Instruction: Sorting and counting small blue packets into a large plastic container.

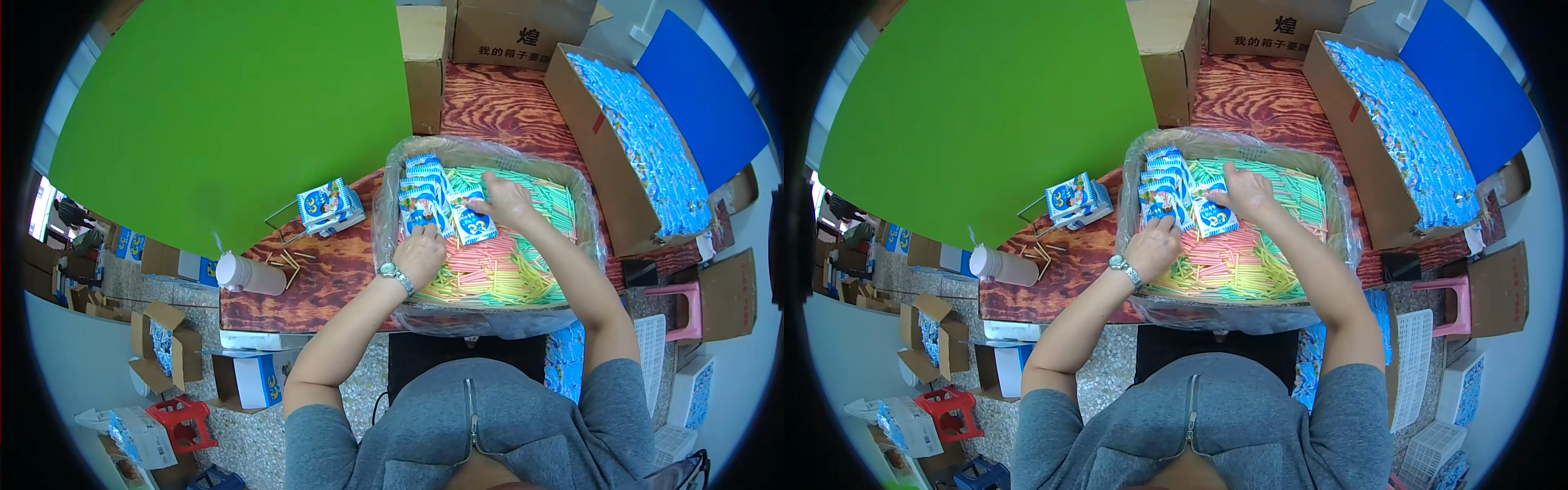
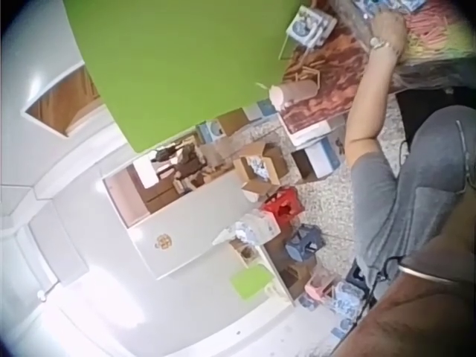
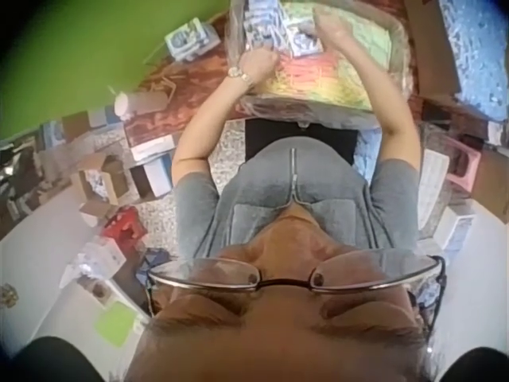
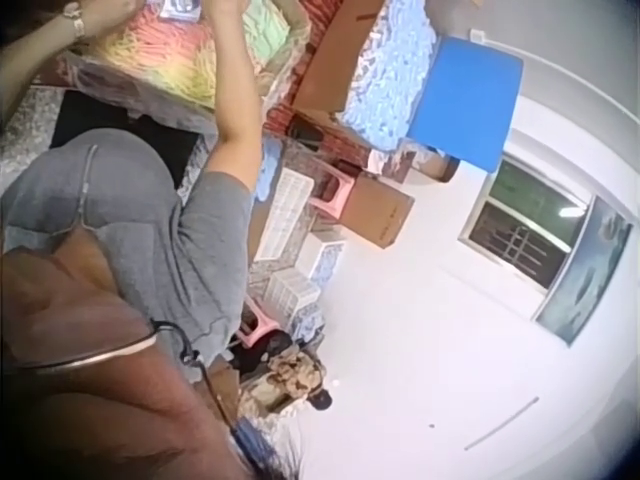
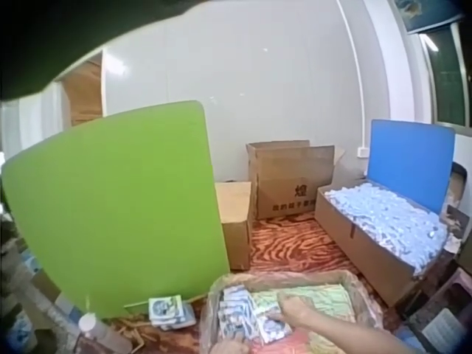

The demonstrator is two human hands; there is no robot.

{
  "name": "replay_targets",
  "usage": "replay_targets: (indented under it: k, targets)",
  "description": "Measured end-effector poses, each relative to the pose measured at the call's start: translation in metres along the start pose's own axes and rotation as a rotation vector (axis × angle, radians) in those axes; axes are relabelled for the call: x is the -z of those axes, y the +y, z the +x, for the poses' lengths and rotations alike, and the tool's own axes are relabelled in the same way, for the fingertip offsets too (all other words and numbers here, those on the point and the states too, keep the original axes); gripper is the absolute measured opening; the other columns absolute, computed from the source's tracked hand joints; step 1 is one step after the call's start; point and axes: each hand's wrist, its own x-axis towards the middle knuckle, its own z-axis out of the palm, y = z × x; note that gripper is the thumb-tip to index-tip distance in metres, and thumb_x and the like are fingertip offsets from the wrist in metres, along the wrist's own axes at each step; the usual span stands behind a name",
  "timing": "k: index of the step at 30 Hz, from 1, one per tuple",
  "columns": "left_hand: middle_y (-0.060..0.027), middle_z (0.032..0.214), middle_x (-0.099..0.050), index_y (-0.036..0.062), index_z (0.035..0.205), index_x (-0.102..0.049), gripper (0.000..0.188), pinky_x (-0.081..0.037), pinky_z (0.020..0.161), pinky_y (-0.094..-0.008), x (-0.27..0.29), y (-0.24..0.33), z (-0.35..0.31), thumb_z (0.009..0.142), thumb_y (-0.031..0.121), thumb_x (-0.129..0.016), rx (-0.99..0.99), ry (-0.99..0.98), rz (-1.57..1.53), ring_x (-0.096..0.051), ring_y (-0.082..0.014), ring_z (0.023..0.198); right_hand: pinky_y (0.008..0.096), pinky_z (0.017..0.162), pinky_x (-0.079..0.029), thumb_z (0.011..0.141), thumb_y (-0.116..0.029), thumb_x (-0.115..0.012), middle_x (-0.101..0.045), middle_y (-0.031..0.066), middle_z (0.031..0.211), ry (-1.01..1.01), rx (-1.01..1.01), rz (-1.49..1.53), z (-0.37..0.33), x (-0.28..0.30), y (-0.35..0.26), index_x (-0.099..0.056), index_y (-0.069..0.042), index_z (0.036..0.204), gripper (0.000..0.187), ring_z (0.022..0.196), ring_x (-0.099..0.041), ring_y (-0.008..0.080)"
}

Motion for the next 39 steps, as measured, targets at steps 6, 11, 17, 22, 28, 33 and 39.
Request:
replay_targets:
  k: [6, 11, 17, 22, 28, 33, 39]
  targets:
    - [-0.0178, 0.100, -0.054, -0.0051, 0.092, -0.061, 0.020, -0.049, 0.088, -0.0392, -0.006, -0.014, 0.016, 0.080, 0.011, -0.059, -0.031, 0.003, 0.108, -0.054, -0.0316, 0.104, 0.0483, 0.078, -0.051, 0.076, -0.044, -0.076, -0.067, 0.0219, 0.096, 0.034, 0.032, 0.073, -0.004, -0.009, 0.000, -0.046, -0.005, 0.119, 0.065, 0.092, -0.066, 0.0389]
    - [-0.0181, 0.103, -0.055, -0.0050, 0.096, -0.060, 0.023, -0.046, 0.092, -0.0395, -0.010, -0.018, 0.025, 0.080, 0.012, -0.060, 0.008, 0.031, 0.051, -0.053, -0.0334, 0.105, 0.0478, 0.080, -0.050, 0.075, -0.033, -0.078, -0.067, 0.0230, 0.097, 0.088, -0.039, 0.267, 0.002, -0.026, 0.015, -0.047, -0.004, 0.122, 0.064, 0.092, -0.066, 0.0394]
    - [-0.0196, 0.114, -0.058, -0.0020, 0.100, -0.060, 0.025, -0.048, 0.092, -0.0427, 0.002, -0.013, 0.011, 0.082, 0.016, -0.063, 0.011, 0.058, -0.001, -0.055, -0.0360, 0.110, 0.0503, 0.073, -0.048, 0.085, -0.024, -0.068, -0.066, 0.0240, 0.083, 0.171, -0.060, 0.119, -0.002, -0.018, 0.016, -0.051, -0.006, 0.118, 0.041, 0.082, -0.064, 0.0422]
    - [-0.0184, 0.119, -0.060, -0.0009, 0.115, -0.060, 0.036, -0.051, 0.089, -0.0401, 0.017, -0.018, 0.012, 0.087, 0.021, -0.066, 0.059, 0.172, -0.214, -0.060, -0.0334, 0.107, 0.0444, 0.067, -0.050, 0.091, -0.023, -0.061, -0.068, 0.0141, 0.082, 0.513, 0.300, 0.179, -0.016, -0.005, 0.027, -0.056, -0.005, 0.095, 0.019, 0.078, -0.067, 0.0326]
    - [-0.0112, 0.099, -0.069, -0.0051, 0.107, -0.065, 0.032, -0.052, 0.073, -0.0297, 0.033, -0.001, 0.016, 0.089, 0.022, -0.068, 0.251, 0.432, -1.106, -0.064, -0.0153, 0.088, 0.0225, 0.068, -0.048, 0.091, -0.017, -0.067, -0.065, -0.0006, 0.085, 0.166, 0.373, 1.014, -0.044, 0.025, -0.019, -0.062, -0.004, 0.102, 0.018, 0.079, -0.060, 0.0044]
    - [-0.0029, 0.078, -0.070, -0.0025, 0.095, -0.069, 0.020, -0.049, 0.063, -0.0234, 0.043, 0.008, 0.006, 0.090, 0.017, -0.068, 0.207, 0.308, -1.201, -0.059, -0.0040, 0.072, 0.0249, 0.062, -0.048, 0.088, -0.017, -0.070, -0.062, 0.0017, 0.074, 0.209, 0.428, 0.813, -0.063, 0.048, -0.032, -0.064, -0.001, 0.090, 0.017, 0.069, -0.059, 0.0068]
    - [-0.0005, 0.065, -0.064, -0.0004, 0.085, -0.068, 0.020, -0.042, 0.052, -0.0246, 0.043, 0.005, -0.004, 0.084, 0.018, -0.075, 0.223, 0.278, -1.070, -0.052, -0.0039, 0.059, 0.0327, 0.057, -0.046, 0.087, -0.012, -0.067, -0.062, 0.0116, 0.075, 0.407, 0.674, 0.497, -0.070, 0.055, -0.032, -0.065, -0.001, 0.091, 0.012, 0.065, -0.062, 0.0246]
